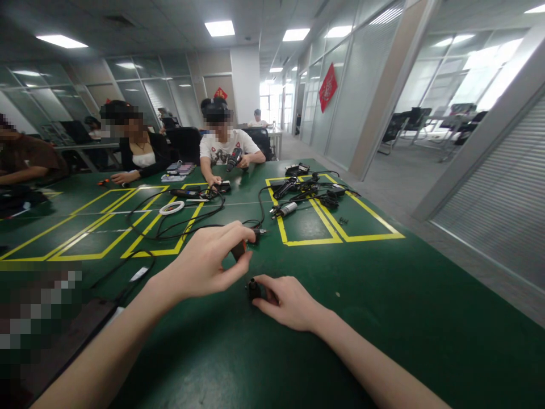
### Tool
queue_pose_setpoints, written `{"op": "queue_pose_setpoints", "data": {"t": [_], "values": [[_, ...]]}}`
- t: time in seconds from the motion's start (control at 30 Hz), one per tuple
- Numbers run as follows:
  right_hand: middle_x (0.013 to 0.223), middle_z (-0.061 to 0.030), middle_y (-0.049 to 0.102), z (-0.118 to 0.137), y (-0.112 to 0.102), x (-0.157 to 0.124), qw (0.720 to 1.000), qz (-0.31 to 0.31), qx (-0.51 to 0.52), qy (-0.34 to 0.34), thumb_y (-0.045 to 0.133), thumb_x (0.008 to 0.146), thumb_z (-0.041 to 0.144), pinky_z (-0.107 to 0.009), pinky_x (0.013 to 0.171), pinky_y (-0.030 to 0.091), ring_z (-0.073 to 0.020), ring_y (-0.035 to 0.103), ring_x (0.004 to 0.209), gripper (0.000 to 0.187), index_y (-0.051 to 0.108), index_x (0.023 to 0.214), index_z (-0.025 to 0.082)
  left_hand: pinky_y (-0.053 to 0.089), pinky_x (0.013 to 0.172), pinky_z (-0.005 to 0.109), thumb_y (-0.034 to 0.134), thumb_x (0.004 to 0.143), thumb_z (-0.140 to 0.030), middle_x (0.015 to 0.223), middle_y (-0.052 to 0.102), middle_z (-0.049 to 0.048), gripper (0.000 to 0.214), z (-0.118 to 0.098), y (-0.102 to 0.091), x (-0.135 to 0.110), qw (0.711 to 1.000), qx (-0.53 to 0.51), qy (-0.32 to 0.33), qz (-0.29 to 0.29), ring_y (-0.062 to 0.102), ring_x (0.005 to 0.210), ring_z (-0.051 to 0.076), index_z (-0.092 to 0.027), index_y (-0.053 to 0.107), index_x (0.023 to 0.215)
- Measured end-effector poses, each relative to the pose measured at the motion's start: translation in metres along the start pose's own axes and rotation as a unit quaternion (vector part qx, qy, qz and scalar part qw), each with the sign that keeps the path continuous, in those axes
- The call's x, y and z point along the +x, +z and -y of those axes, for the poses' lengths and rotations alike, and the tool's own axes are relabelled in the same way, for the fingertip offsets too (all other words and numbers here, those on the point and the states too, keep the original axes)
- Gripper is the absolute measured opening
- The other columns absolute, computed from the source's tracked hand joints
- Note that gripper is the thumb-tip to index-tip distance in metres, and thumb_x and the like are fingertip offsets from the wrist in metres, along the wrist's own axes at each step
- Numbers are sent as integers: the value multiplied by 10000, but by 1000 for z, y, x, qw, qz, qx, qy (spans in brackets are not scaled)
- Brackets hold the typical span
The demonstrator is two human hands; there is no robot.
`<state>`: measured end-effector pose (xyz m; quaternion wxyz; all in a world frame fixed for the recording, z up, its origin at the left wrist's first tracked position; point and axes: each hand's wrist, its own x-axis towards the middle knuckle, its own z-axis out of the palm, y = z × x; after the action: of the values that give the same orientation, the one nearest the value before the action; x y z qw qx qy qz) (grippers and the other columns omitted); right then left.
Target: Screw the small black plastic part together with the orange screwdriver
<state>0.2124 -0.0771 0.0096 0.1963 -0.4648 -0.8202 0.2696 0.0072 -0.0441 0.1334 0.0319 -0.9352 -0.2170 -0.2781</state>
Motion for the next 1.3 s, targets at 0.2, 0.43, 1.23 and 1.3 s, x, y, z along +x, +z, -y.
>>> {"op": "queue_pose_setpoints", "data": {"t": [0.2, 0.43, 1.23, 1.3], "values": [[677, 17, 637, -2, 2, -1, 1000, -6, -6, -5, 624, 934, 340, -261, 616, 354, -150, 561, 591, 160, 645, 990, 191, 372, 574, 260, 552, 981, -284, 763, 682, -13, 117, 1, 0, -2, 1000, 18, 6, 4, 631, 632, 138, -192, 613, 1020], [684, 21, 638, 1, 0, 0, 1000, 1, -6, -4, 618, 939, 338, -261, 613, 354, -149, 561, 589, 180, 650, 1045, 196, 393, 584, 260, 538, 923, -213, 745, 697, -23, 186, -2, -1, -1, 1000, 5, -13, 0, 641, 598, 142, -189, 588, 1101], [680, 17, 637, 2, -2, 0, 1000, 3, -3, 2, 622, 936, 340, -267, 617, 361, -159, 571, 588, 194, 656, 1055, 190, 380, 584, 258, 519, 943, -220, 735, 684, -10, 76, 0, 0, -1, 1000, -1, 4, -17, 616, 610, 134, -194, 580, 906], [684, 12, 641, 3, -2, 0, 1000, 5, -7, 4, 624, 937, 332, -270, 626, 364, -164, 582, 597, 193, 657, 1059, 186, 336, 548, 253, 541, 977, -248, 664, 654, -39, 102, 0, 1, -2, 1000, -6, 1, -13, 583, 547, 117, -196, 576, 896]]}}
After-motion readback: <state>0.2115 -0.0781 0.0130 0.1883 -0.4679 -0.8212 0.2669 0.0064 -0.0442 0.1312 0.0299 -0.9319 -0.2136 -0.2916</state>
